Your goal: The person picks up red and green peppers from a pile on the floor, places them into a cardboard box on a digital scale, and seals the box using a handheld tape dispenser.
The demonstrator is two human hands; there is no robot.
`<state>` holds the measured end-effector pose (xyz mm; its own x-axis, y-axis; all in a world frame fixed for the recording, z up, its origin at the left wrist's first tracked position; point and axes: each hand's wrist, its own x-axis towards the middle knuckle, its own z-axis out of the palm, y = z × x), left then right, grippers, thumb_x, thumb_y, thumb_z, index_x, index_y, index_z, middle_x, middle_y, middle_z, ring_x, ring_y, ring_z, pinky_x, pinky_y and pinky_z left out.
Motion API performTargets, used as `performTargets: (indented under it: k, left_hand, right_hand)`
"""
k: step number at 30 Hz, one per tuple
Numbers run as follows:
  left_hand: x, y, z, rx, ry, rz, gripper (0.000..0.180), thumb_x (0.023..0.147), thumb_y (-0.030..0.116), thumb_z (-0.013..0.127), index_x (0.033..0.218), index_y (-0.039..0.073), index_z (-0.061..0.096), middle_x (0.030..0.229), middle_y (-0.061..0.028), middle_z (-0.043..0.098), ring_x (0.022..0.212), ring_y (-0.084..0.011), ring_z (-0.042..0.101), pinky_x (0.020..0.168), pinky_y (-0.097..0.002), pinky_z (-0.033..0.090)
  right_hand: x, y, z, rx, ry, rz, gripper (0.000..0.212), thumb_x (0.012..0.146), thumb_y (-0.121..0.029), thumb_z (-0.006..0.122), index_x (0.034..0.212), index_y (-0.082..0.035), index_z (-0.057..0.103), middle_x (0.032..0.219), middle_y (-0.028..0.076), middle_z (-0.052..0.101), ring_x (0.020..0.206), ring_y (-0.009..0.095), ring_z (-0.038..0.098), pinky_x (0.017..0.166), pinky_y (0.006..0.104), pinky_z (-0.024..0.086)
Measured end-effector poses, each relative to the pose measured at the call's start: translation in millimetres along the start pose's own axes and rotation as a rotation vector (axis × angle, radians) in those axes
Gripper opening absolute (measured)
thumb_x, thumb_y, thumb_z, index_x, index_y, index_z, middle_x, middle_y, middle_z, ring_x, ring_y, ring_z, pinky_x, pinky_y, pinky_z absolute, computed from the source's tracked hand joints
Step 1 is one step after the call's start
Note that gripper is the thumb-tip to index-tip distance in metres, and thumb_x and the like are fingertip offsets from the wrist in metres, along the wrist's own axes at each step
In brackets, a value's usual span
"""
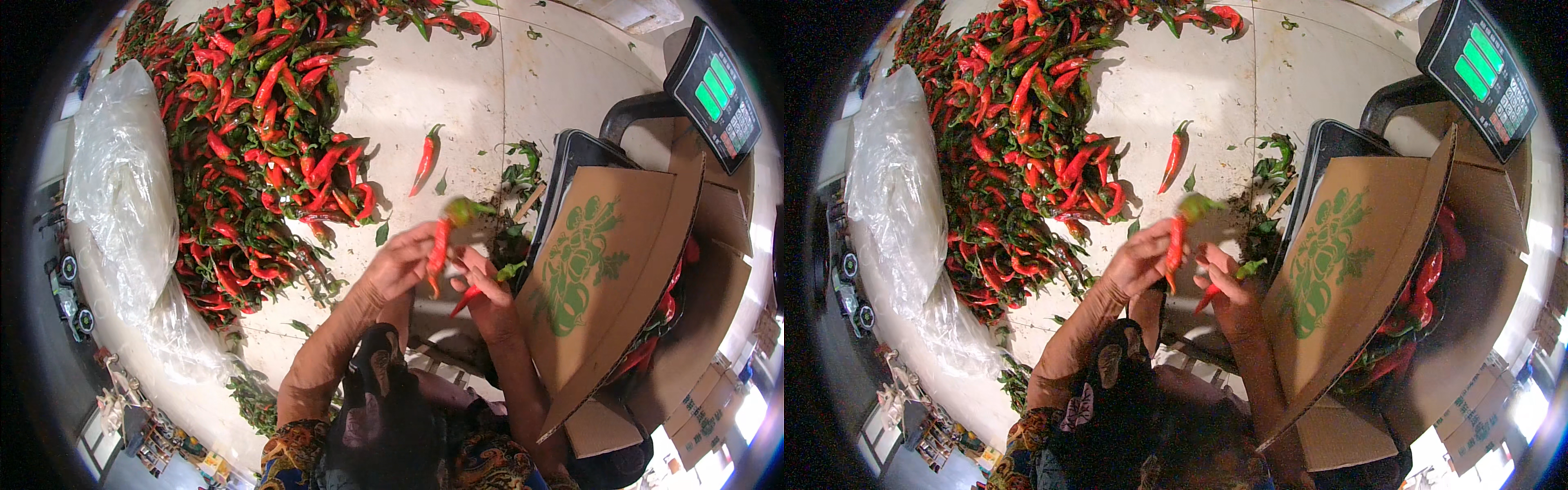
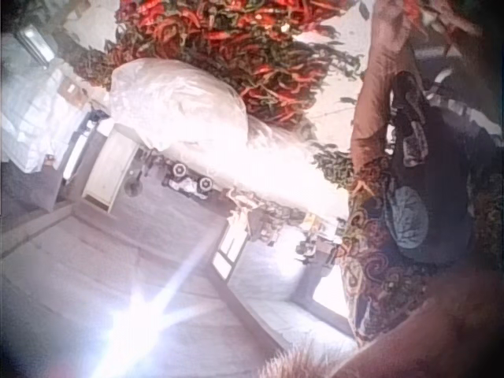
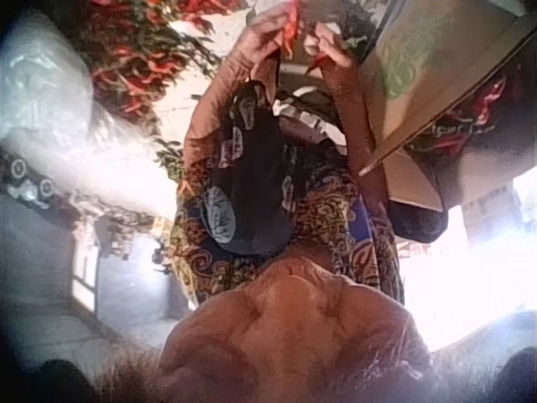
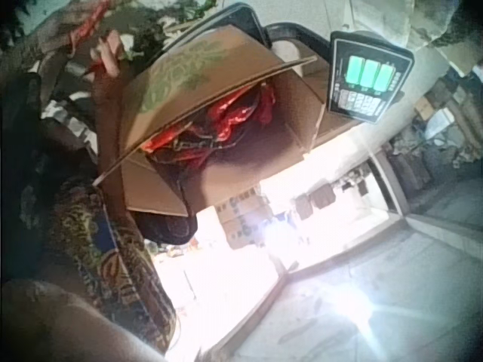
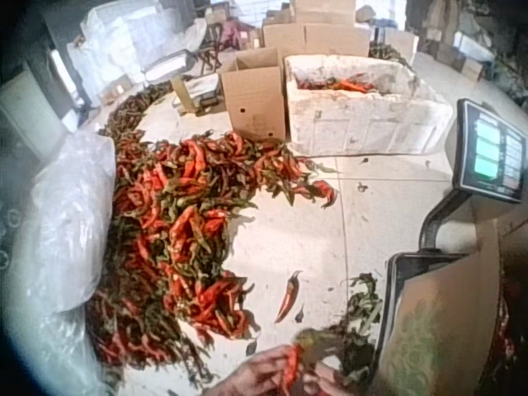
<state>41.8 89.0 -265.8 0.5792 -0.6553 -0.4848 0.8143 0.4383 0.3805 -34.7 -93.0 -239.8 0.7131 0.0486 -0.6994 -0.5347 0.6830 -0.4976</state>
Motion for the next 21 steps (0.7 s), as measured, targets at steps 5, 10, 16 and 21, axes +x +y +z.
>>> performTargets:
  k: [5, 10, 16, 21]
  left_hand:
    - [-6.6, -13.4, 27.9, 0.766, -0.039, -0.076, 0.023, 0.093, 0.014, 0.061, 0.113, 0.002, 0.062, 0.099, -0.0031, 0.067, 0.082, -0.0115, 0.061, 0.072, -0.0246, 0.049]
    - [8.9, 58.7, -33.7, 1.912, 0.788, 0.814, 0.031, 0.075, 0.006, 0.073, 0.105, 0.003, 0.063, 0.091, -0.0147, 0.063, 0.081, -0.0323, 0.059, 0.075, -0.0420, 0.049]
    - [2.4, 109.9, -74.4, 2.208, 1.120, 0.524, 0.037, 0.072, 0.008, 0.070, 0.108, 0.008, 0.063, 0.113, -0.0100, 0.056, 0.100, -0.0323, 0.052, 0.086, -0.0422, 0.045]
    - [0.3, 64.7, -47.8, 1.710, 0.862, 0.808, 0.025, 0.072, 0.007, 0.071, 0.096, 0.003, 0.062, 0.087, -0.0160, 0.060, 0.077, -0.0341, 0.059, 0.068, -0.0444, 0.049]
  right_hand:
    - [0.1, 10.2, -14.4, 0.034, 0.023, -0.081, 0.035, 0.089, -0.016, 0.064, 0.120, -0.002, 0.055, 0.116, 0.014, 0.060, 0.103, 0.024, 0.060, 0.062, 0.0325, 0.055]
    - [-2.3, 9.4, -9.5, -0.032, 0.136, 0.028, 0.020, 0.089, -0.019, 0.067, 0.101, -0.006, 0.059, 0.083, 0.007, 0.062, 0.069, 0.017, 0.062, 0.048, 0.0291, 0.051]
    - [-5.3, 9.4, -8.4, 0.029, -0.023, 0.180, 0.019, 0.082, -0.009, 0.070, 0.098, -0.010, 0.060, 0.087, 0.005, 0.062, 0.074, 0.015, 0.059, 0.066, 0.0296, 0.048]
    - [-7.1, 5.9, 7.7, 0.095, 0.059, 0.169, 0.030, 0.083, -0.010, 0.068, 0.112, -0.009, 0.059, 0.109, 0.011, 0.067, 0.091, 0.019, 0.065, 0.073, 0.0320, 0.052]
